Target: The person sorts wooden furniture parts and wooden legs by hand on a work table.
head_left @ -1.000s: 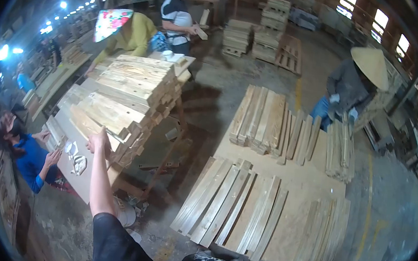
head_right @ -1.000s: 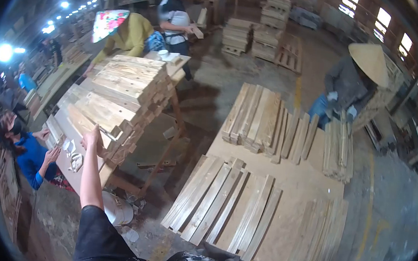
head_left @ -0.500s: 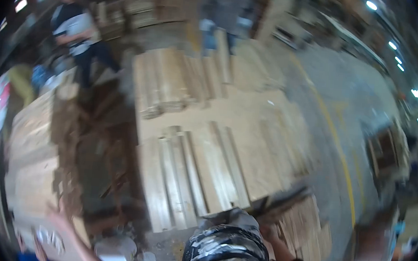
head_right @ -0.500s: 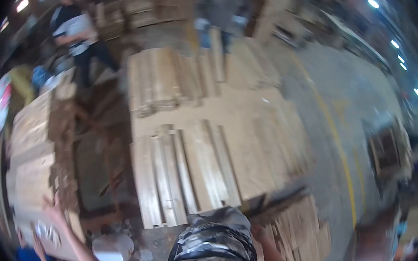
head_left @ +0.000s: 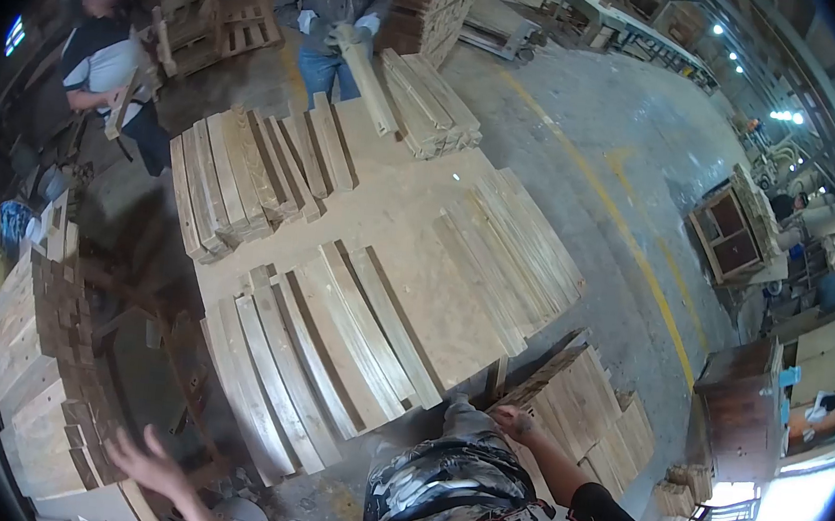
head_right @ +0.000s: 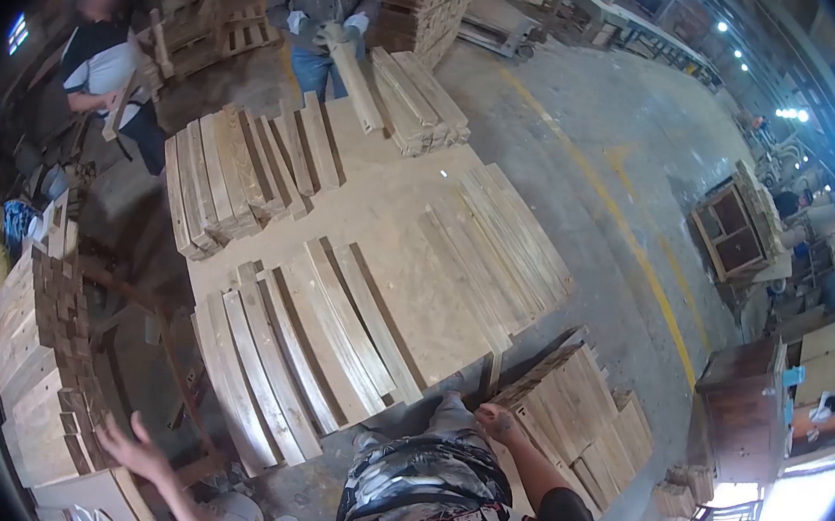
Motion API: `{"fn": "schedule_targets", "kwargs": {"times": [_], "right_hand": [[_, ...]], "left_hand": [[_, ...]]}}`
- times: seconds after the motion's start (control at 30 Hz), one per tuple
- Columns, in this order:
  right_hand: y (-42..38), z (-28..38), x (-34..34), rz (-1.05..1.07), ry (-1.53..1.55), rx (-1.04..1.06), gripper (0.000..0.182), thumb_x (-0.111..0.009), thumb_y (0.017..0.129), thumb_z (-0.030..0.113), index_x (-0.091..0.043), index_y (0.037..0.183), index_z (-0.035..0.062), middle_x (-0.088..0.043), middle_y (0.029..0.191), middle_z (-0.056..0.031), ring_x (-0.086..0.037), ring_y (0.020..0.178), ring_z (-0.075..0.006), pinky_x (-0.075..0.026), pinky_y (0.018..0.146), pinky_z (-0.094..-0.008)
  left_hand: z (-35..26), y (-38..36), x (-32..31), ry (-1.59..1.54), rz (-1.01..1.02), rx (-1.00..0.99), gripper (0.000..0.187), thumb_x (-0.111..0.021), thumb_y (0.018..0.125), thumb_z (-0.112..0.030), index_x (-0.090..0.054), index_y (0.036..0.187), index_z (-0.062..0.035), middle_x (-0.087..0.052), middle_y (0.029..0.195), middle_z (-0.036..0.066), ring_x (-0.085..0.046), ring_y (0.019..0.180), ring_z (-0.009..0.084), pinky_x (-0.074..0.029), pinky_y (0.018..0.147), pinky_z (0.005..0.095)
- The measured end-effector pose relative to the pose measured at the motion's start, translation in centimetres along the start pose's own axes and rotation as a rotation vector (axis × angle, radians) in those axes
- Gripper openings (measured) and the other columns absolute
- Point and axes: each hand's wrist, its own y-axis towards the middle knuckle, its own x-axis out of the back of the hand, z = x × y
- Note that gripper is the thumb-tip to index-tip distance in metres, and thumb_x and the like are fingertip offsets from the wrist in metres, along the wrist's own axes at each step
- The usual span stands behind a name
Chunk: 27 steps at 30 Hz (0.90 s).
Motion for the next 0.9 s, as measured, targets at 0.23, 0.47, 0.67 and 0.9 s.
{"fn": "schedule_targets", "kwargs": {"times": [0.23, 0.47, 0.67, 0.9], "right_hand": [[11.1, -5.2, 6.0, -0.252, 0.377, 0.180, 0.051, -0.073, 0.093, 0.023, -0.056, 0.135, 0.0008, -0.072, 0.104, -0.0130, -0.067, 0.083, -0.0157, -0.055, 0.072, -0.0312], [16.3, -4.3, 8.8, 0.001, 0.389, 0.235, 0.049, -0.072, 0.093, 0.026, -0.056, 0.130, -0.0026, -0.073, 0.104, -0.0176, -0.073, 0.093, -0.0231, -0.057, 0.079, -0.0354], [15.7, -4.5, 9.7, 0.528, 0.089, 0.500, 0.037, -0.070, 0.097, 0.022, -0.061, 0.126, 0.0012, -0.068, 0.113, -0.0123, -0.067, 0.094, -0.0165, -0.056, 0.080, -0.0324], [17.4, -4.5, 12.2, 0.499, 0.606, 0.204, 0.043, -0.068, 0.099, 0.025, -0.060, 0.135, 0.0025, -0.073, 0.109, -0.0148, -0.072, 0.097, -0.0209, -0.057, 0.084, -0.0325]], "left_hand": [[-22.2, -13.8, 1.2, -0.476, 0.388, 0.105, 0.039, -0.072, 0.093, -0.018, -0.061, 0.125, 0.0028, -0.054, 0.136, 0.025, -0.051, 0.131, 0.0415, -0.041, 0.110, 0.0491], [-49.3, -29.9, 0.3, -0.842, 0.968, 0.013, 0.046, -0.076, 0.089, -0.038, -0.068, 0.116, -0.0023, -0.070, 0.101, 0.022, -0.069, 0.096, 0.0412, -0.054, 0.081, 0.0463], [-62.7, -36.2, 1.9, -0.385, 1.233, -0.021, 0.063, -0.077, 0.081, -0.055, -0.064, 0.103, 0.0022, -0.070, 0.105, 0.024, -0.071, 0.095, 0.0398, -0.057, 0.080, 0.0469], [-58.5, -34.5, 1.0, -0.945, 1.607, 0.539, 0.035, -0.075, 0.090, -0.033, -0.063, 0.093, 0.0002, -0.064, 0.077, 0.005, -0.064, 0.077, 0.0175, -0.053, 0.069, 0.0347]]}}
